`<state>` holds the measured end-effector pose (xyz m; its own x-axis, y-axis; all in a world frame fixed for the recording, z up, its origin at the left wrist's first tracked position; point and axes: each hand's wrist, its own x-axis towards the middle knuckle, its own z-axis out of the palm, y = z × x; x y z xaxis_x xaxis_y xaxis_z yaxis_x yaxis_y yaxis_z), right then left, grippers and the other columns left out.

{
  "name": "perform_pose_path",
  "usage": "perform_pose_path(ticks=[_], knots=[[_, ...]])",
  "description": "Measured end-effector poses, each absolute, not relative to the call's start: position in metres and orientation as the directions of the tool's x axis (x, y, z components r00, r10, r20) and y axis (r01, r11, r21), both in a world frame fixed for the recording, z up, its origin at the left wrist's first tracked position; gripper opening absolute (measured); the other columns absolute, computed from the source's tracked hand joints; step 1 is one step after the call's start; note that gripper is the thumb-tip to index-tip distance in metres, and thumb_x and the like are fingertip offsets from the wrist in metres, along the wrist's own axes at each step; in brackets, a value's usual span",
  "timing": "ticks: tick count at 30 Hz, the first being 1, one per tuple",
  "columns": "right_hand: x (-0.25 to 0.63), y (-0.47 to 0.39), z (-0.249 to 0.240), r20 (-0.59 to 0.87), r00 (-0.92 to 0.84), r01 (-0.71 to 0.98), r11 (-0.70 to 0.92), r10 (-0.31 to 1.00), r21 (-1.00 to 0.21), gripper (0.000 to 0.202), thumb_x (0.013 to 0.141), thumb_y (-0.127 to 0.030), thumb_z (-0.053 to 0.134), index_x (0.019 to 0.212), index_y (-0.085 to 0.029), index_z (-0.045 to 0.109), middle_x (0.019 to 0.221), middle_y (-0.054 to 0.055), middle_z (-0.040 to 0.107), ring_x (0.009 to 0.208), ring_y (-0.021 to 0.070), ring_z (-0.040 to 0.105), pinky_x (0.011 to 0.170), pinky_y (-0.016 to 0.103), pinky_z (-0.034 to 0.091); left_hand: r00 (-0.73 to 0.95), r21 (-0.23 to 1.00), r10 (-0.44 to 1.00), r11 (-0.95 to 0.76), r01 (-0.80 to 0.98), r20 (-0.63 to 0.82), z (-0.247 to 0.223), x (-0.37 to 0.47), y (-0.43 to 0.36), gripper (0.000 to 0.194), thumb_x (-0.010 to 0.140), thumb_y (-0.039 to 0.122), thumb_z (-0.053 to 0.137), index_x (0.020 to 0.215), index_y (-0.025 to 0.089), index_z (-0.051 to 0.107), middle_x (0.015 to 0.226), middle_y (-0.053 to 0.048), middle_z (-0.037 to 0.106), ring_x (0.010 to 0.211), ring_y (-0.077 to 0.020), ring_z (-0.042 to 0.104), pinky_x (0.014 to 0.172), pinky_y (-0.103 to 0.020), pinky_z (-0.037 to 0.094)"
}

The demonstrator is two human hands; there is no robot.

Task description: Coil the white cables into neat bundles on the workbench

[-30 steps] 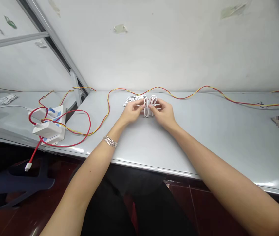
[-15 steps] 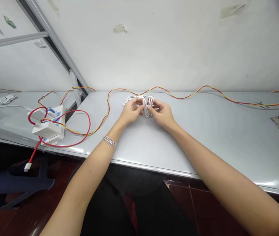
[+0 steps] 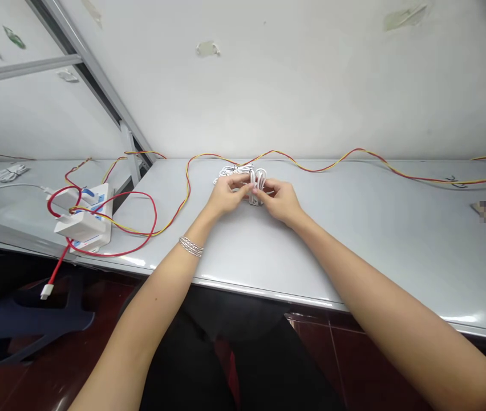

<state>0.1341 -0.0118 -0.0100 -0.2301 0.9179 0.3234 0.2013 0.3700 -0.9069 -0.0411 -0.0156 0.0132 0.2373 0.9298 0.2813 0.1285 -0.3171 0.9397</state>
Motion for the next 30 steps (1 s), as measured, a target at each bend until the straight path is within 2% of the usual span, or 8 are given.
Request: perform_pose_path(ticks=[6,10,15,21,27,30], knots=[[0.1351,-0.0117,-0.0092,0.348,-0.258,0.258,0.412,0.901,-0.874,0.025,0.087,-0.043,0.066,0.085,-0.019,0.073,0.092,0.008,0.07,0.079,0.0205,0.065,0.078,0.038,0.055,0.184,0.952,0.949,-0.281,0.12,0.257,0.0133,-0.0406,-0.0156,0.029,0.081,0.033,0.077,0.102,0.013,0.076,0.113,-0.014,0.074,0.09,-0.0227,0.07,0.075,-0.041,0.064],[0.1358,-0.0118,-0.0088,0.382,-0.253,0.306,0.448,0.889,-0.84,0.027,0.086,-0.047,0.067,0.081,-0.021,0.072,0.094,0.007,0.069,0.077,0.0194,0.062,0.076,0.038,0.055,0.155,0.956,0.956,-0.267,0.119,0.247,0.0124,-0.0397,-0.015,0.027,0.08,0.03,0.078,0.1,0.012,0.074,0.109,-0.013,0.074,0.087,-0.0223,0.07,0.073,-0.041,0.064],[0.1366,-0.0122,-0.0079,0.445,-0.244,0.364,0.507,0.861,-0.781,0.028,0.087,-0.047,0.066,0.081,-0.021,0.071,0.092,0.007,0.067,0.076,0.0193,0.06,0.076,0.037,0.054,0.179,0.946,0.946,-0.295,0.135,0.27,0.0114,-0.0402,-0.0138,0.034,0.08,0.038,0.078,0.102,0.012,0.076,0.112,-0.014,0.074,0.092,-0.0251,0.071,0.076,-0.042,0.064],[0.1365,-0.0124,-0.0082,0.442,-0.203,0.36,0.486,0.874,-0.797,0.023,0.087,-0.043,0.068,0.083,-0.021,0.068,0.091,0.007,0.066,0.076,0.0193,0.061,0.078,0.037,0.053,0.273,0.948,0.925,-0.301,0.101,0.265,0.0109,-0.0418,-0.014,0.035,0.083,0.039,0.074,0.105,0.012,0.077,0.117,-0.015,0.074,0.102,-0.0264,0.071,0.086,-0.042,0.062],[0.1341,-0.014,-0.0067,0.418,-0.157,0.363,0.446,0.895,-0.818,0.022,0.083,-0.039,0.071,0.09,-0.02,0.066,0.093,0.007,0.069,0.077,0.0189,0.062,0.079,0.038,0.055,0.211,0.964,0.948,-0.258,0.065,0.239,0.006,-0.0405,-0.0095,0.029,0.084,0.036,0.074,0.101,0.013,0.073,0.111,-0.014,0.074,0.095,-0.0225,0.071,0.084,-0.04,0.063],[0.1337,-0.0146,-0.0057,0.412,-0.167,0.352,0.445,0.896,-0.823,0.024,0.083,-0.04,0.07,0.093,-0.019,0.067,0.094,0.007,0.071,0.077,0.0192,0.063,0.08,0.039,0.055,0.229,0.966,0.944,-0.255,0.05,0.238,0.0064,-0.0405,-0.0092,0.027,0.087,0.033,0.071,0.104,0.012,0.073,0.113,-0.015,0.074,0.099,-0.0242,0.071,0.087,-0.043,0.062]])
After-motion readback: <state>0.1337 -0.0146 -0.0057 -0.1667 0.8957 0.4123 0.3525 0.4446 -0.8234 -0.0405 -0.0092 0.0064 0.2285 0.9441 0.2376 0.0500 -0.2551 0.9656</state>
